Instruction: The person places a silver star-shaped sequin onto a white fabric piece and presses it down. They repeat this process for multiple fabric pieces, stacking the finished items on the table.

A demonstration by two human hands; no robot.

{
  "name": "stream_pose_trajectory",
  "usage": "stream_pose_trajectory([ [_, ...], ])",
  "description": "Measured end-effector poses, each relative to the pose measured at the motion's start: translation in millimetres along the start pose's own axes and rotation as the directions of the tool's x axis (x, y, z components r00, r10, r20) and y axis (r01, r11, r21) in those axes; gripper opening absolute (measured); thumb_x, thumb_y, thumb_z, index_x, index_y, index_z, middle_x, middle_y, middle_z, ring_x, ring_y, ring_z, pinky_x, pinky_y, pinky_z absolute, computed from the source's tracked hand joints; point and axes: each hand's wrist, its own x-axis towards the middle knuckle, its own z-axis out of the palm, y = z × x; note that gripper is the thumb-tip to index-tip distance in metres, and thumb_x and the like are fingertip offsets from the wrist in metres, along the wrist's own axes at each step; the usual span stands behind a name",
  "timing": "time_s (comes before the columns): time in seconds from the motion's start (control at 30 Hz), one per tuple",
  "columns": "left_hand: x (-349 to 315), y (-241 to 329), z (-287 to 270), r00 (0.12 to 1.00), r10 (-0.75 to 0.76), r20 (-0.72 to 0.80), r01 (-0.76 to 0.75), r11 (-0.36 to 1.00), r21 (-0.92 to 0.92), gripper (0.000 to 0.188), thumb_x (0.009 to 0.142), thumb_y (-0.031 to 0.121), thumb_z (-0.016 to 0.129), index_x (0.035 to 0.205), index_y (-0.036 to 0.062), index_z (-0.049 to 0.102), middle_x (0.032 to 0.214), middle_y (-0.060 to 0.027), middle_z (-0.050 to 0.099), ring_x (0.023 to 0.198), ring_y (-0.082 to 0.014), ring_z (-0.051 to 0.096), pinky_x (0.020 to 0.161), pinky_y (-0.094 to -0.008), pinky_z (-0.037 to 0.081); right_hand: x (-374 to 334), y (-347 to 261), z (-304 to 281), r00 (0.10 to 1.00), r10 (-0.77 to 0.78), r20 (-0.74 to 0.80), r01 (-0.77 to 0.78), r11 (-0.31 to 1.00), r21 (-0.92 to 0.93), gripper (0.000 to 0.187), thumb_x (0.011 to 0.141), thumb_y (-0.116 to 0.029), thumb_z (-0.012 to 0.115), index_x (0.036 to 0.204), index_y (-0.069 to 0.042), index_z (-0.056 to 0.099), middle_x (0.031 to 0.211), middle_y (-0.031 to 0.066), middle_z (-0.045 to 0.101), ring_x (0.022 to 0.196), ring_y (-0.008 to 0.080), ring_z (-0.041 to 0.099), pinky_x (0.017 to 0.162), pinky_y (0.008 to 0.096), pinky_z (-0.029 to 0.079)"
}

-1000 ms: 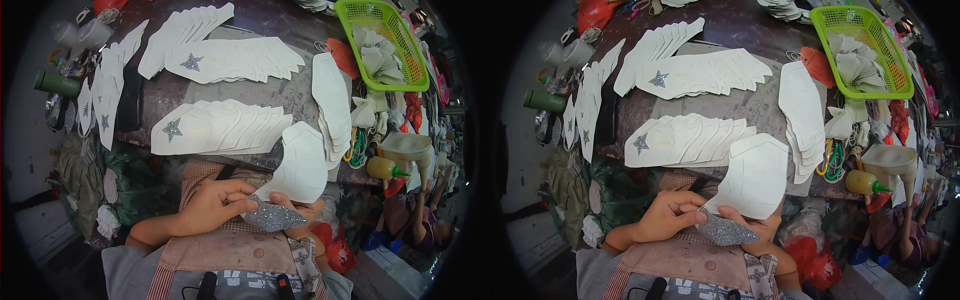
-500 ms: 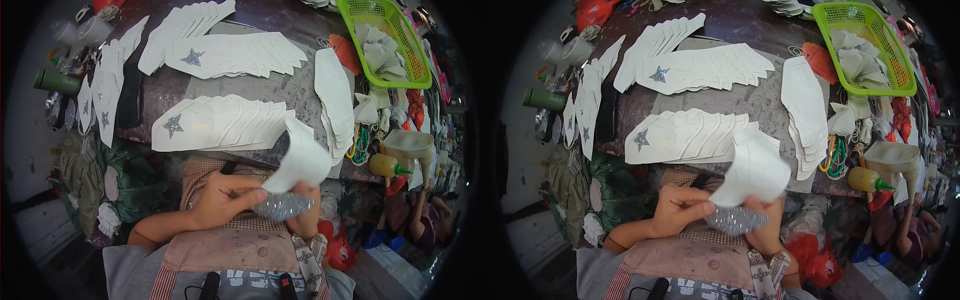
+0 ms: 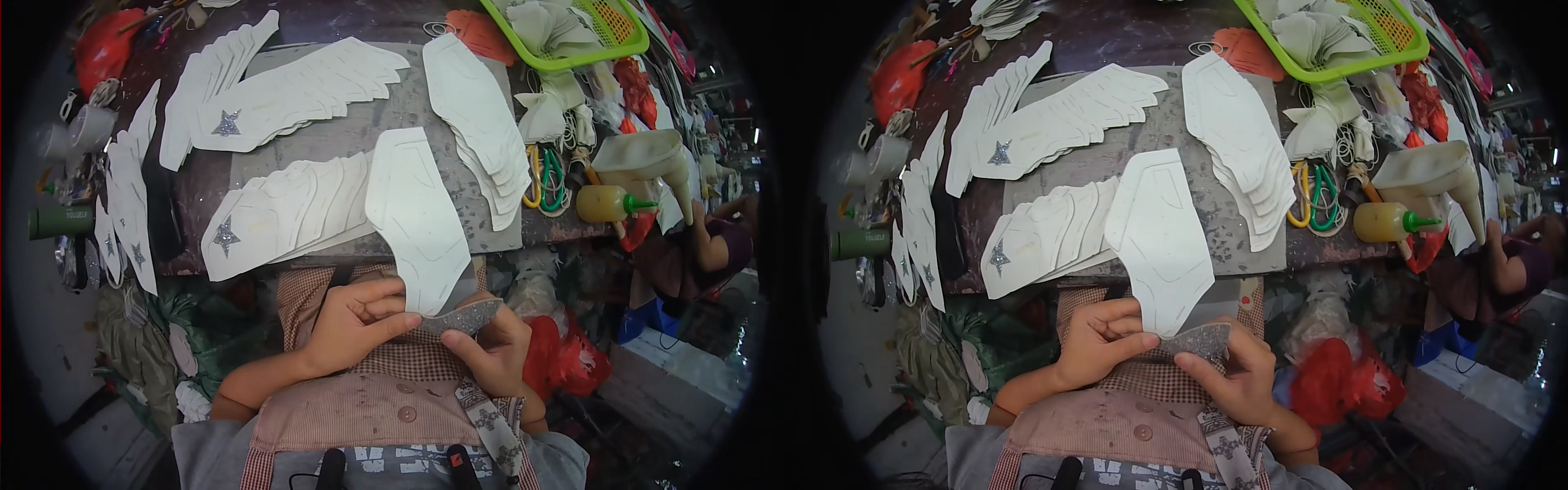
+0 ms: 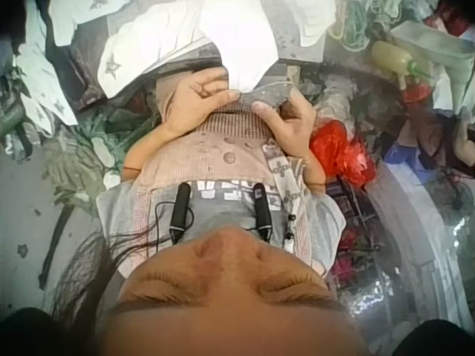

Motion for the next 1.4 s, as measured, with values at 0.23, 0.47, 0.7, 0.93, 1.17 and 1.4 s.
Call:
stream_pose_trajectory([
  [0.23, -1.5, -4.6, 4.8, 0.999, -0.001, -0.033, 0.003, 0.998, 0.063, 0.036, 0.088, -0.002, 0.06, 0.122, -0.0097, 0.051, 0.108, -0.015, 0.065, 0.097, -0.0131, 0.062, 0.083, -0.0229, 0.049, 6.6, 7.9, 2.5, 0.993, 0.07, -0.095, -0.054, 0.985, 0.167, 0.022, 0.08, 0.002, 0.068, 0.1, 0.005, 0.06, 0.096, 0.0062, 0.063, 0.086, 0.0098, 0.057, 0.077, 0.0237, 0.045],
  [0.47, -3.0, -4.5, 3.1, 1.0, -0.014, -0.026, 0.017, 0.992, 0.128, 0.03, 0.087, -0.003, 0.061, 0.115, -0.0103, 0.056, 0.104, -0.0156, 0.067, 0.097, -0.0144, 0.062, 0.084, -0.0244, 0.049, 8.1, 10.6, 10.7, 0.972, 0.201, -0.123, -0.15, 0.93, 0.337, 0.016, 0.081, 0.003, 0.067, 0.094, 0.004, 0.06, 0.091, 0.0068, 0.064, 0.083, 0.0093, 0.059, 0.075, 0.0237, 0.046],
  [0.7, 5.4, -16.7, -2.1, 0.988, 0.148, -0.043, -0.146, 0.988, 0.04, 0.046, 0.082, 0.001, 0.068, 0.123, -0.0077, 0.048, 0.11, -0.0118, 0.063, 0.101, -0.0151, 0.061, 0.085, -0.0273, 0.05, 4.2, 18.6, 16.1, 0.971, 0.225, -0.077, -0.192, 0.934, 0.301, 0.011, 0.081, 0.001, 0.069, 0.088, 0.002, 0.06, 0.085, 0.006, 0.066, 0.078, 0.008, 0.06, 0.07, 0.0224, 0.047],
  [0.93, 5.7, -6.1, 4.2, 0.991, 0.045, -0.129, -0.046, 0.999, -0.01, 0.057, 0.074, -0.008, 0.071, 0.124, -0.0049, 0.043, 0.116, -0.0151, 0.059, 0.102, -0.0192, 0.061, 0.086, -0.0304, 0.052, 2.9, 17.7, 15.6, 0.959, 0.282, 0.017, -0.28, 0.941, 0.191, 0.012, 0.081, -0.004, 0.071, 0.084, 0.002, 0.061, 0.084, 0.0059, 0.066, 0.078, 0.0056, 0.059, 0.069, 0.0207, 0.046],
  [1.17, 6.9, -5.0, 11.8, 0.981, 0.051, -0.189, -0.054, 0.998, -0.014, 0.059, 0.073, -0.007, 0.072, 0.123, -0.0044, 0.042, 0.114, -0.0147, 0.06, 0.104, -0.02, 0.061, 0.089, -0.0323, 0.051, 7.4, 12.2, 14.9, 0.939, 0.335, 0.082, -0.345, 0.918, 0.196, 0.013, 0.081, -0.005, 0.072, 0.085, 0.002, 0.061, 0.085, 0.0053, 0.066, 0.079, 0.0059, 0.059, 0.07, 0.0207, 0.047],
  [1.4, 4.8, -14.6, 7.0, 0.971, 0.063, -0.232, -0.037, 0.993, 0.114, 0.05, 0.074, -0.003, 0.071, 0.119, -0.0061, 0.048, 0.11, -0.0127, 0.062, 0.101, -0.0166, 0.061, 0.086, -0.0295, 0.049, 6.5, 15.5, 3.1, 0.967, 0.253, -0.015, -0.242, 0.94, 0.24, 0.013, 0.078, 0.0, 0.072, 0.086, 0.002, 0.062, 0.085, 0.0048, 0.064, 0.077, 0.0075, 0.06, 0.069, 0.0196, 0.047],
])
